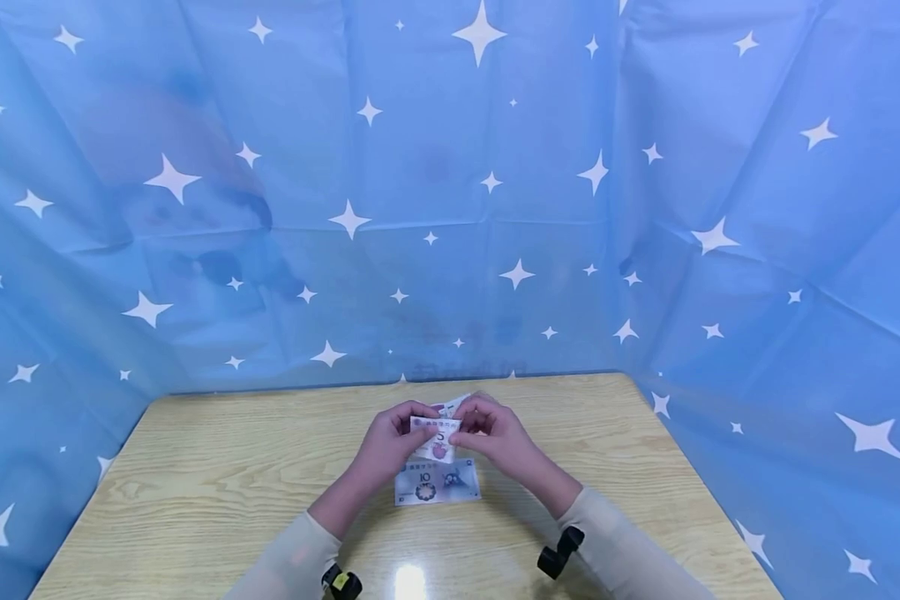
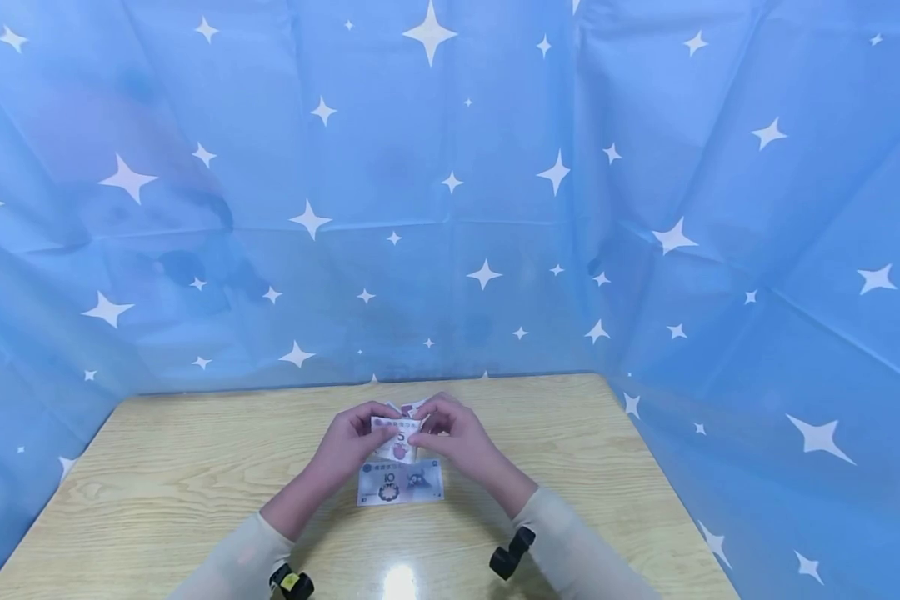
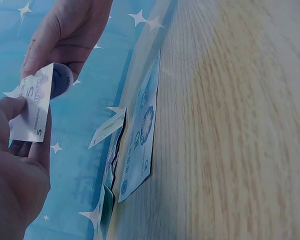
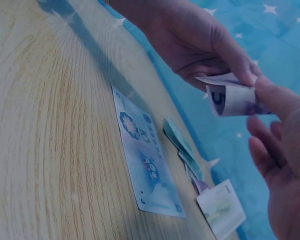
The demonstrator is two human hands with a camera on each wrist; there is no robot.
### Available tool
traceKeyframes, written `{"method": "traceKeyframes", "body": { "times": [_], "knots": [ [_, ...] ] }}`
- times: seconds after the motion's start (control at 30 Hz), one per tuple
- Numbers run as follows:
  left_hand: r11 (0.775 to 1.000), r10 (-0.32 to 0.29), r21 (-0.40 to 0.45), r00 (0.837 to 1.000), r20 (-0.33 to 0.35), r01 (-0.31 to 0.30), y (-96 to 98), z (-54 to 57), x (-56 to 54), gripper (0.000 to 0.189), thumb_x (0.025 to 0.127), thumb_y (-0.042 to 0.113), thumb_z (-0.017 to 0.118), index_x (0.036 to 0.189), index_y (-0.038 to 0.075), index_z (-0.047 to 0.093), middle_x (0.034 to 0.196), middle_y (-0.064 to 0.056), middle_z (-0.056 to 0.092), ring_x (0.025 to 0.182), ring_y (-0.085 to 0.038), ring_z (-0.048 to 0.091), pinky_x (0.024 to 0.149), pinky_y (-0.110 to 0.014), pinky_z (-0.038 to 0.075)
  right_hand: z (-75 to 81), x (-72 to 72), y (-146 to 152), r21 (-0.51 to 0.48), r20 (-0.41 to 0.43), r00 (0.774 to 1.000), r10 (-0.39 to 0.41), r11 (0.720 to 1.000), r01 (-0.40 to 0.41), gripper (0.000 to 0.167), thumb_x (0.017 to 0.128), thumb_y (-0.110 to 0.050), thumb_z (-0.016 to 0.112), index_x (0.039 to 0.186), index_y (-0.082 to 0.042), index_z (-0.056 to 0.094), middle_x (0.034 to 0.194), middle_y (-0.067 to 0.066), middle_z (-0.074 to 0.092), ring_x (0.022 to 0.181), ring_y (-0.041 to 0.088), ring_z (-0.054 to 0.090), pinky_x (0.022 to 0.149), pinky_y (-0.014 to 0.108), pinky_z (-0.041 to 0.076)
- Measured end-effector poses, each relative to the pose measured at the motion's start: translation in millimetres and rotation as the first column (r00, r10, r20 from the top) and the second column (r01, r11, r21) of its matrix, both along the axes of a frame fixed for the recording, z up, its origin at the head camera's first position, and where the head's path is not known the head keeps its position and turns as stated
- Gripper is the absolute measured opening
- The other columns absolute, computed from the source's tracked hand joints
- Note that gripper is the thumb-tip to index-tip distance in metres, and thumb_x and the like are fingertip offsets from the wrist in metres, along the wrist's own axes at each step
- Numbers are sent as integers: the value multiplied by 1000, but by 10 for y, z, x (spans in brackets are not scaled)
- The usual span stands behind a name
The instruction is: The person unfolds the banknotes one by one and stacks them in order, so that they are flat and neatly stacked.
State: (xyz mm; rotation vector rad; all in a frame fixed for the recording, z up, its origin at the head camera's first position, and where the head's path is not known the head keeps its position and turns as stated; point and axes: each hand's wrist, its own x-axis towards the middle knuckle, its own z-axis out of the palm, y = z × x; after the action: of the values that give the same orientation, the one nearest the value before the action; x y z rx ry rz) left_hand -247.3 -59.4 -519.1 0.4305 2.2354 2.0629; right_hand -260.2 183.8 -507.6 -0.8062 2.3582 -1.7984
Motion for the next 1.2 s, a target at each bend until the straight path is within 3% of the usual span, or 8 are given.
{"method": "traceKeyframes", "body": {
  "times": [0.1,0.23,0.43,0.67,0.77,0.97,1.1,1.2],
  "knots": [
    [1000,5,-7,1000,-15,-5,6,2,-2,13,106,16,77,118,15,81,143,-15,72,96,-18,64,75,-25,52,2,-10,-10,22,-46,999,-24,999,25,18,96,-10,88,106,-15,73,127,14,64,116,26,61,97,52,54],
    [1000,10,-18,1000,-13,-10,10,0,10,13,107,15,76,118,13,81,135,-12,75,99,-20,69,81,-36,61,0,-9,-10,38,-66,997,-40,998,42,20,94,-11,90,99,-17,71,135,10,65,132,28,57,110,62,43],
    [1000,18,-8,1000,4,-18,16,-9,43,11,108,15,75,117,10,79,120,-8,76,103,-21,68,88,-39,63,19,-4,-24,28,-56,998,-23,999,25,22,94,-11,90,97,-17,69,139,5,67,137,30,57,117,63,36],
    [1000,-17,17,1000,0,17,15,-21,53,11,110,18,72,113,9,77,148,-13,68,134,-31,64,100,-25,56,31,-8,-37,33,-46,999,-27,999,28,21,95,-11,89,95,-16,69,136,3,69,135,28,59,119,63,34],
    [1000,-27,14,999,17,27,11,-28,56,13,110,20,71,113,8,76,139,-14,71,127,-32,67,99,-29,57,28,-12,-36,43,-42,998,-39,998,41,20,95,-14,89,94,-18,70,138,3,68,137,30,58,119,63,33],
    [1000,-23,3,999,49,23,3,-40,72,18,111,22,70,116,6,76,106,-9,73,102,-29,67,92,-38,59,35,-9,-26,41,-5,999,-40,998,40,19,98,-15,87,94,-15,69,140,8,67,133,42,57,95,43,55],
    [1000,-8,9,998,67,7,4,-40,81,15,110,21,71,115,8,76,105,-7,72,101,-32,67,82,-29,56,31,6,-22,12,59,998,-25,1000,25,13,100,-13,85,98,-11,72,112,10,72,98,28,67,75,29,57],
    [1000,-14,24,997,81,12,3,-33,88,15,110,20,71,116,7,76,103,-7,74,97,-29,69,80,-27,57,28,18,-19,10,91,995,-29,1000,28,12,100,-14,85,100,-9,73,94,8,71,78,16,61,65,25,52]
  ]
}}
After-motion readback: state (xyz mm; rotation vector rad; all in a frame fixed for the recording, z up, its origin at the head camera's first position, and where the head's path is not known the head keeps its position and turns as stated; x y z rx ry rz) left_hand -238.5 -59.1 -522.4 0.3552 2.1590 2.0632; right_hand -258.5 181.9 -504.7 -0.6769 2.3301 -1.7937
